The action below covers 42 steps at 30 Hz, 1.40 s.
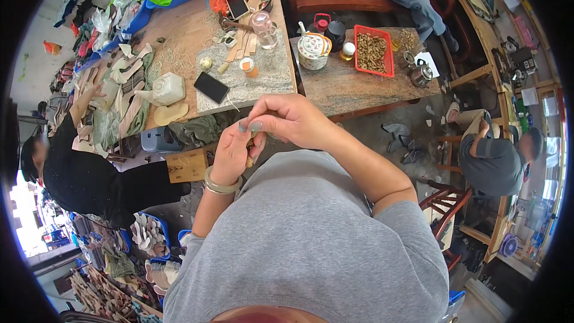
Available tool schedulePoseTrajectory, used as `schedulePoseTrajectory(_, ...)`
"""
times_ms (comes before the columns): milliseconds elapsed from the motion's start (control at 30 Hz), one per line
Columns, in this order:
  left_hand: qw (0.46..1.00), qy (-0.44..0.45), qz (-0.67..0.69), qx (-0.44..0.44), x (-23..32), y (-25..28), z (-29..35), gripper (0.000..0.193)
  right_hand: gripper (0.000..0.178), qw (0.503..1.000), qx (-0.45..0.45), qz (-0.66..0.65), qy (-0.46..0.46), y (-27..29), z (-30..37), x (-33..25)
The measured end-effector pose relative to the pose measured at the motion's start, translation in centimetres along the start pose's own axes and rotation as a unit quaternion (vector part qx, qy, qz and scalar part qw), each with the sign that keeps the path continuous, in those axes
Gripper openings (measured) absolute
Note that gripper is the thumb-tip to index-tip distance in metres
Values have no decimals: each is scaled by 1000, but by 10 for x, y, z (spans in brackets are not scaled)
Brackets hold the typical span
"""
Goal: Inspecting and handling small shoe components and moving boxes in a manufacturing environment.
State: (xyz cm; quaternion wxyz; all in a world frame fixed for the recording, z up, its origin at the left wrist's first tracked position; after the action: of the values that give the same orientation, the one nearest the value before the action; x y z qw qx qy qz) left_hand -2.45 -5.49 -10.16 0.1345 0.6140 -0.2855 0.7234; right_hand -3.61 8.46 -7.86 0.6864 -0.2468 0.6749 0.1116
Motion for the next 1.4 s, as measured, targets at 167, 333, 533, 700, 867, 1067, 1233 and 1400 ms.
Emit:
schedulePoseTrajectory(167,997,-43,-63,30,2,-6,-6,42,13,995,96,5,8,-2,-1,12)
schedulePoseTrajectory(333,990,-18,-132,39,2,-6,-7,40,17,987,106,-100,-64,3,-3,27)
schedulePoseTrajectory(533,990,-40,-130,48,2,-8,-10,35,19,986,99,-125,-42,5,-5,34)
schedulePoseTrajectory(700,991,-61,-83,81,-10,0,-14,33,17,947,131,-289,-42,11,-7,35)
schedulePoseTrajectory(867,990,-13,-11,143,-5,5,-16,38,27,984,157,-80,-22,30,-1,27)
schedulePoseTrajectory(1067,987,-23,51,151,-18,8,-16,34,29,934,198,289,67,13,-1,18)
schedulePoseTrajectory(1233,991,-23,46,121,-15,7,-14,39,22,905,167,377,104,8,-1,11)
schedulePoseTrajectory(1400,993,-12,44,107,-8,8,-11,39,15,897,153,392,137,4,-5,7)
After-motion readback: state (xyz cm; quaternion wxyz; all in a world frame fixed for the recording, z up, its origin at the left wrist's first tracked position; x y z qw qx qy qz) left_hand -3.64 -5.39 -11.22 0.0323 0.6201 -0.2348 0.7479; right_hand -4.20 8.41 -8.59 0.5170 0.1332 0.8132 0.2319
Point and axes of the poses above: each hand's wrist, its own z-axis away from the middle knuckle, its own y-axis out of the back of the hand, x = y × z, the point moved 4 cm from there along -z, towards the middle knuckle, and after that the axes turned 1 degree about -x, right-handed, at the moved point
